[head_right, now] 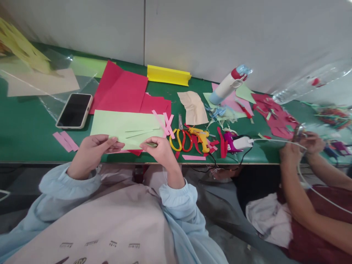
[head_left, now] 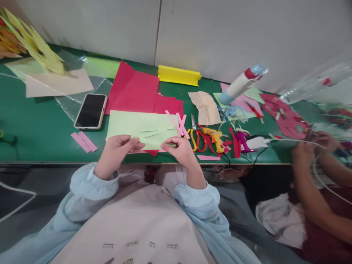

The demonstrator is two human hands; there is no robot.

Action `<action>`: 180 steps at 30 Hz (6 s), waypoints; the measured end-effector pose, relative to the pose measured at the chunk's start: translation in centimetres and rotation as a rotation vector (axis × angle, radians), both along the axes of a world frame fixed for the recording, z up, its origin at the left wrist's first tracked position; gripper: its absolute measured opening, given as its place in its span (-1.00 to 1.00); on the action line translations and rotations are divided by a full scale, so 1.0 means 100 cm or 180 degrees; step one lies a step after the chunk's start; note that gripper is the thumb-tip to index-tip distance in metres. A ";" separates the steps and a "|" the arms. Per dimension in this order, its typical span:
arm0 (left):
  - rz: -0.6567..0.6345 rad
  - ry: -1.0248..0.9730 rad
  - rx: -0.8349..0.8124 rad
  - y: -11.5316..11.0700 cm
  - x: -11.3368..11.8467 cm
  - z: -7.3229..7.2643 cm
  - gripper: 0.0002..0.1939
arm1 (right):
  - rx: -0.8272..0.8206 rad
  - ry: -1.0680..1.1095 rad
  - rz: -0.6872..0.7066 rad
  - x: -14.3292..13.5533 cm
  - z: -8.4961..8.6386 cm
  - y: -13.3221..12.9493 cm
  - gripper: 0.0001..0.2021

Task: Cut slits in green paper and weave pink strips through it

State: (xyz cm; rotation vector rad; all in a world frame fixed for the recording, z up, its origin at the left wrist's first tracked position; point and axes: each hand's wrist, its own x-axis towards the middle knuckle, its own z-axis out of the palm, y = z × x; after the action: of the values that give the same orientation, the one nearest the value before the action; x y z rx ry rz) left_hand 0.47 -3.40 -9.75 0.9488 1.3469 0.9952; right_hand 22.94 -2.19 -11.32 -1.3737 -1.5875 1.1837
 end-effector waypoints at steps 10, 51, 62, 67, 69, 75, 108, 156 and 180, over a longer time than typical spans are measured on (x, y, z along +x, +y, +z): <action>0.0152 -0.0024 0.0029 0.003 -0.016 -0.007 -0.61 | -0.0638 0.0679 -0.0126 0.013 -0.003 0.003 -0.68; -0.1892 0.1995 0.1909 0.005 0.018 0.007 -0.68 | 0.0624 -0.1464 0.0928 0.011 0.063 -0.007 -0.90; -0.1077 -0.0145 0.0243 0.013 0.034 -0.009 -0.65 | -0.0149 -0.0003 0.0191 -0.001 0.009 -0.004 -0.69; -0.0751 -0.0465 0.0081 0.013 0.036 -0.013 -0.62 | -0.0531 0.0029 0.0205 -0.003 -0.009 -0.012 -0.72; -0.0656 -0.0435 0.0039 0.013 0.035 -0.015 -0.59 | -0.0618 0.0235 0.0164 -0.001 -0.013 -0.013 -0.75; -0.0402 0.0185 0.0133 0.014 0.026 -0.016 -0.59 | -0.0729 0.0352 -0.0105 0.009 -0.012 -0.009 -0.77; -0.1173 0.2510 0.0491 0.026 -0.014 -0.026 -0.71 | -0.0406 -0.0939 -0.0775 0.017 -0.033 0.013 -0.86; -0.1281 0.1834 0.0000 0.029 -0.022 -0.035 -0.70 | 0.0717 -0.1349 -0.1046 0.052 0.027 0.033 -0.90; -0.0936 0.2381 0.0411 0.017 -0.018 -0.027 -0.64 | -0.0209 0.0101 0.0114 0.044 0.014 0.001 -0.69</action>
State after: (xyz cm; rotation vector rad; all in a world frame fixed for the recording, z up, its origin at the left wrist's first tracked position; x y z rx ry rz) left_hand -1.38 -1.72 -12.44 1.6665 1.6846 0.5092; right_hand 27.35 -2.06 -9.92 -1.3663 -1.5695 1.2830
